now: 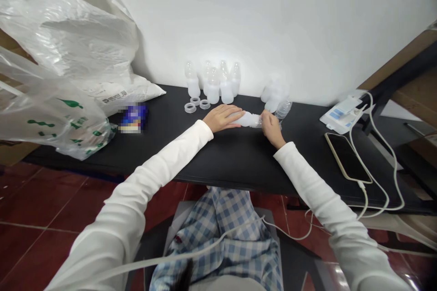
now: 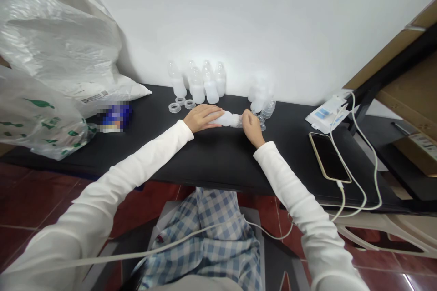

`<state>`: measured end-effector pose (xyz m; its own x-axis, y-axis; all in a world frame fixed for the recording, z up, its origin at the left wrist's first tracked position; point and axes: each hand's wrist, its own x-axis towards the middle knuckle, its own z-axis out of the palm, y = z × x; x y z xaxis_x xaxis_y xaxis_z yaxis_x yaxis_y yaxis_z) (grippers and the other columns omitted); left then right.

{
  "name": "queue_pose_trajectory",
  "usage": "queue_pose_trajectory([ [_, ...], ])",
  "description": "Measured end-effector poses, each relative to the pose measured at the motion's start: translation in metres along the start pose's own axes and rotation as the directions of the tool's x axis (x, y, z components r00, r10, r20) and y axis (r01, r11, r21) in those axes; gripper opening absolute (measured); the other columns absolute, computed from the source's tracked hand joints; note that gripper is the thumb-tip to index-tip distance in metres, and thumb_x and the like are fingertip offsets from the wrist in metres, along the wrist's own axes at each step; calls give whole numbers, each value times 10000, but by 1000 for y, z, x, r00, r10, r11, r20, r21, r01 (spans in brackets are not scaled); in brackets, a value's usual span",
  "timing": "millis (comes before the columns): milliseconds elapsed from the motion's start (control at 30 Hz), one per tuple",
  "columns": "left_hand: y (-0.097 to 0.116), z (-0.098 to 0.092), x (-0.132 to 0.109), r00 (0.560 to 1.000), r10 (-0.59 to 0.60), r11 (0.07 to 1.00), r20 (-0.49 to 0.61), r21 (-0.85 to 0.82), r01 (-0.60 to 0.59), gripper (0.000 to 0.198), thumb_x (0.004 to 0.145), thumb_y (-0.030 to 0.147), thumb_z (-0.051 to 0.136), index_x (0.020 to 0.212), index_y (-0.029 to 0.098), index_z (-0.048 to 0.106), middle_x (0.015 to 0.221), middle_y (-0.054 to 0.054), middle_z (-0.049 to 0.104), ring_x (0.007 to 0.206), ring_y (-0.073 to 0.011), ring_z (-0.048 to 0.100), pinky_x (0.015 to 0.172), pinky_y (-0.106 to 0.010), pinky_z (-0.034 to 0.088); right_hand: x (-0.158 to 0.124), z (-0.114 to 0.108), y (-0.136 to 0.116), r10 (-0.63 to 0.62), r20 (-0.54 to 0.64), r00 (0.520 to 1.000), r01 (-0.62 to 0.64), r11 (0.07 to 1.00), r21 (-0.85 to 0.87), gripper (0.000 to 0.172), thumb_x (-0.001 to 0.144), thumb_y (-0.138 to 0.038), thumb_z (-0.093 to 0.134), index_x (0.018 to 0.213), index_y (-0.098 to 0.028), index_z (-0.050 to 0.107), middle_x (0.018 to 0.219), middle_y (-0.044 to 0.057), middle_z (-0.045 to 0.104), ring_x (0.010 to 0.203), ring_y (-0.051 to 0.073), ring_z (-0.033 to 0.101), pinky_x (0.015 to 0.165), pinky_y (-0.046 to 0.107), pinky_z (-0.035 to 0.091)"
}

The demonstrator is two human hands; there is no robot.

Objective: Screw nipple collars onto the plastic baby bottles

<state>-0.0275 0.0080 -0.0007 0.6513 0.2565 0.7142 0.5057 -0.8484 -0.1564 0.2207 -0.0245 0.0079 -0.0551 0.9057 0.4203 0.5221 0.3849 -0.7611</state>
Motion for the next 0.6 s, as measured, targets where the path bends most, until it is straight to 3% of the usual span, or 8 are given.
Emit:
queue_pose_trajectory([
  [167, 3, 1, 1, 999, 22, 999, 29, -25, -21, 383, 995, 456, 557, 1300, 242, 643, 1229, -119, 741, 1174, -227, 697, 1012, -427, 555, 4, -6, 1, 101, 116, 988, -99, 995, -25, 482, 1018, -522, 270, 624, -267, 383, 478, -12, 406, 552, 189, 482, 585, 345, 409],
  [267, 3, -2, 2, 995, 65, 998, 79, -16, -64, 454, 974, 530, 559, 1286, 213, 651, 1163, -127, 758, 1072, -231, 728, 935, -406, 578, 4, -9, -1, 189, 252, 949, -170, 981, -94, 547, 1032, -499, 232, 552, -263, 348, 407, -8, 392, 473, 166, 456, 586, 334, 404],
  [333, 2, -4, 3, 993, 61, 998, 102, -16, -60, 505, 957, 577, 557, 1258, 187, 666, 1115, -132, 765, 1011, -239, 735, 887, -404, 584, 1, -9, -4, 211, 270, 940, -186, 976, -116, 605, 1038, -532, 168, 539, -255, 370, 405, -1, 415, 477, 160, 482, 622, 321, 428],
  [400, 2, -7, 3, 994, 1, 999, 109, -41, 3, 533, 945, 603, 550, 1228, 170, 679, 1081, -137, 765, 979, -247, 734, 870, -405, 581, -2, -8, -6, 154, 199, 968, -132, 984, -119, 636, 1034, -572, 133, 628, -235, 488, 502, 15, 525, 562, 172, 555, 684, 315, 459],
  [467, 3, -10, 2, 987, -118, 988, 104, -86, 128, 544, 944, 612, 531, 1202, 158, 686, 1051, -138, 764, 959, -247, 734, 846, -384, 578, -4, -7, -8, -12, 95, 995, 24, 991, -128, 585, 1026, -598, 189, 858, -211, 593, 752, 54, 666, 727, 192, 625, 760, 323, 480],
  [533, 5, -14, 2, 961, -256, 949, 106, -161, 271, 521, 954, 593, 508, 1179, 158, 686, 1059, -127, 763, 962, -236, 736, 825, -345, 573, -5, -6, -8, -200, 48, 979, 205, 968, -148, 485, 1015, -580, 288, 1080, -200, 582, 1022, 95, 694, 883, 206, 641, 827, 334, 485],
  [600, 8, -17, 3, 930, -345, 892, 126, -264, 366, 462, 971, 551, 486, 1127, 168, 691, 1072, -103, 767, 970, -216, 738, 837, -312, 566, -6, -6, -8, -279, 69, 958, 287, 942, -173, 419, 1003, -538, 346, 1121, -198, 561, 1068, 103, 681, 891, 207, 633, 811, 331, 484],
])
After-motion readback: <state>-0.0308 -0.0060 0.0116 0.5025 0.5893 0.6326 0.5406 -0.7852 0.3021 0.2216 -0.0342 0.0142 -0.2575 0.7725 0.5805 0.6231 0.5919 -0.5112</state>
